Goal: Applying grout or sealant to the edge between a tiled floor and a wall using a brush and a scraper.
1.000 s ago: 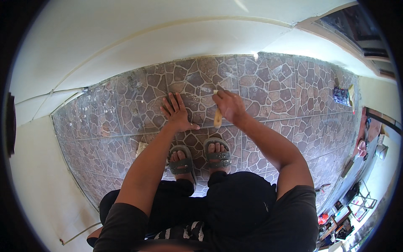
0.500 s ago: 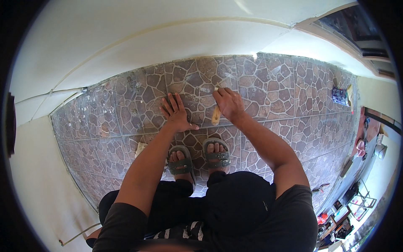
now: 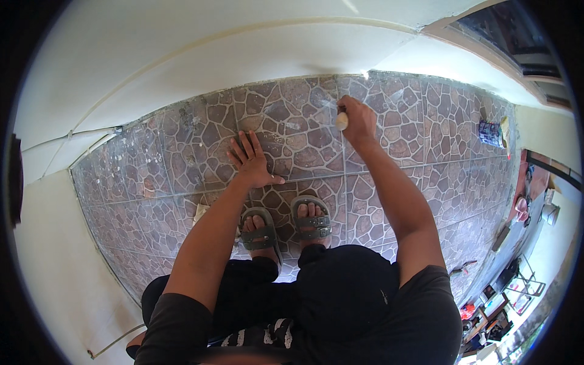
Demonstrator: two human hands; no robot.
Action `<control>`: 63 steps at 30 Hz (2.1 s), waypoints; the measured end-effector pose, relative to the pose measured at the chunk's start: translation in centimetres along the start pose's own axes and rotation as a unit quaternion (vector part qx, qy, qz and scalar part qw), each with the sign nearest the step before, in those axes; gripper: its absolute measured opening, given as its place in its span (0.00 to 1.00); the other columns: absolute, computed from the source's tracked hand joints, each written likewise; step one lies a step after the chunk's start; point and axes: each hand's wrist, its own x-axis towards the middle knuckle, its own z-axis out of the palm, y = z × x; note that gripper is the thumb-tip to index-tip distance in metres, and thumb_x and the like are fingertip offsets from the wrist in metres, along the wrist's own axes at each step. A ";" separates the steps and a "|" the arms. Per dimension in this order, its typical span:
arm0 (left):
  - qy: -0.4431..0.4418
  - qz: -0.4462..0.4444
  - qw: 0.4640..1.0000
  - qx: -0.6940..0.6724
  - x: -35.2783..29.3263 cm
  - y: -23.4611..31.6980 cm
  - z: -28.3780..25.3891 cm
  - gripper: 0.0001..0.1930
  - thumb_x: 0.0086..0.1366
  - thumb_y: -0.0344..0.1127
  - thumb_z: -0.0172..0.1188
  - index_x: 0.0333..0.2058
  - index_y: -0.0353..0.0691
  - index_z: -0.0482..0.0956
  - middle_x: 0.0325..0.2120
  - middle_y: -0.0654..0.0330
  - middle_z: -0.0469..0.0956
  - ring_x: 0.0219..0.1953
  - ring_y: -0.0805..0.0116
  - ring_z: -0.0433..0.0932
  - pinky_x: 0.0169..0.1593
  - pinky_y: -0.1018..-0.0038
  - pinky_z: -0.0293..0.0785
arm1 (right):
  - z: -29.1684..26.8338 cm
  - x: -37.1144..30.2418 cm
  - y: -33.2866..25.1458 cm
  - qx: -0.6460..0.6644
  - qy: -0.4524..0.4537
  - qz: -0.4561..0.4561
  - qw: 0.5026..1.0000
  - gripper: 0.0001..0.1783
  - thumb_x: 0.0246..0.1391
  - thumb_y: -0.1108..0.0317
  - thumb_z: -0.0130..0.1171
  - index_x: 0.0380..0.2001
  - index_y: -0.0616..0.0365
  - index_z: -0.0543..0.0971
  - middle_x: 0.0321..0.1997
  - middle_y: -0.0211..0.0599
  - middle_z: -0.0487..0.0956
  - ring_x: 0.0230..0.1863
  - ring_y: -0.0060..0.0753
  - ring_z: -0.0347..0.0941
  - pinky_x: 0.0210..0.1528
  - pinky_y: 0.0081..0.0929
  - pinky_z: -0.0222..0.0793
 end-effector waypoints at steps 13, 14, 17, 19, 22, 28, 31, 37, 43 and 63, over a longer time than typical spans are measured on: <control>0.003 -0.005 1.000 0.006 0.1 -0.9 0.4 0.88 0.38 0.68 0.80 0.70 0.35 0.10 0.71 0.32 0.10 0.71 0.25 0.09 0.69 0.29 0.16 | 0.1 -2.4 -0.7 0.057 -0.027 0.009 0.998 0.04 0.51 0.71 0.66 0.31 0.50 0.83 0.31 0.38 0.85 0.36 0.46 0.84 0.39 0.37 0.77; 0.003 -0.005 1.000 0.008 0.1 -0.7 0.4 0.88 0.38 0.68 0.80 0.70 0.35 0.10 0.71 0.32 0.10 0.71 0.25 0.09 0.69 0.29 0.17 | 0.3 -2.3 0.0 0.056 -0.027 0.009 0.998 0.04 0.51 0.71 0.66 0.31 0.50 0.83 0.31 0.38 0.85 0.36 0.46 0.84 0.39 0.37 0.77; -0.001 -0.006 1.000 0.014 0.2 -0.2 0.0 0.89 0.38 0.68 0.80 0.70 0.35 0.10 0.71 0.32 0.10 0.71 0.25 0.09 0.69 0.30 0.17 | 0.2 0.0 3.0 0.187 0.029 0.153 0.970 0.10 0.50 0.65 0.73 0.36 0.53 0.84 0.33 0.31 0.86 0.33 0.24 0.80 0.38 0.28 0.76; 0.001 -0.007 1.000 0.012 0.2 -0.5 0.2 0.89 0.38 0.68 0.80 0.70 0.35 0.10 0.71 0.33 0.10 0.71 0.26 0.09 0.69 0.30 0.17 | -0.4 1.8 3.6 0.160 0.048 0.176 0.970 0.11 0.51 0.64 0.73 0.36 0.54 0.84 0.33 0.32 0.86 0.32 0.23 0.80 0.37 0.27 0.76; 0.000 -0.009 1.000 0.003 0.0 -0.4 0.0 0.88 0.38 0.66 0.81 0.70 0.35 0.11 0.72 0.33 0.11 0.72 0.26 0.10 0.70 0.31 0.16 | -0.8 3.5 3.7 0.183 0.054 0.239 0.952 0.12 0.52 0.63 0.74 0.36 0.56 0.84 0.34 0.34 0.85 0.32 0.23 0.78 0.36 0.26 0.76; -0.004 -0.015 1.000 0.016 0.0 -0.2 -0.1 0.88 0.39 0.68 0.80 0.69 0.36 0.10 0.71 0.33 0.10 0.71 0.26 0.09 0.70 0.31 0.16 | -0.8 4.2 6.3 0.316 -0.016 0.272 0.909 0.15 0.51 0.64 0.75 0.38 0.59 0.84 0.36 0.34 0.84 0.36 0.25 0.80 0.37 0.24 0.79; -0.004 -0.015 1.000 0.019 0.1 0.1 -0.2 0.88 0.39 0.68 0.80 0.69 0.36 0.09 0.71 0.33 0.10 0.71 0.25 0.09 0.70 0.31 0.17 | -0.3 4.0 6.9 0.356 -0.045 0.268 0.894 0.15 0.52 0.65 0.75 0.40 0.60 0.83 0.39 0.36 0.84 0.39 0.27 0.82 0.39 0.25 0.81; 0.005 -0.016 1.000 0.002 -0.2 0.3 -0.1 0.87 0.38 0.64 0.82 0.71 0.36 0.13 0.73 0.35 0.12 0.73 0.27 0.11 0.70 0.32 0.16 | -0.4 5.1 7.7 0.427 0.001 0.286 0.858 0.18 0.51 0.69 0.75 0.43 0.61 0.80 0.43 0.38 0.84 0.42 0.29 0.82 0.42 0.26 0.82; -0.003 -0.021 1.000 0.021 0.0 -0.5 0.1 0.88 0.39 0.68 0.80 0.69 0.35 0.09 0.71 0.33 0.10 0.71 0.25 0.09 0.70 0.31 0.17 | -0.6 5.5 5.2 0.284 -0.114 0.274 0.912 0.23 0.50 0.68 0.76 0.47 0.60 0.79 0.44 0.39 0.83 0.43 0.29 0.82 0.42 0.27 0.83; 0.006 -0.011 1.000 0.016 0.2 0.1 0.3 0.89 0.38 0.69 0.80 0.69 0.35 0.09 0.71 0.32 0.10 0.72 0.26 0.09 0.70 0.31 0.17 | -1.0 6.3 7.4 0.320 -0.077 0.250 0.910 0.17 0.50 0.67 0.76 0.41 0.60 0.82 0.39 0.37 0.84 0.41 0.28 0.82 0.39 0.27 0.82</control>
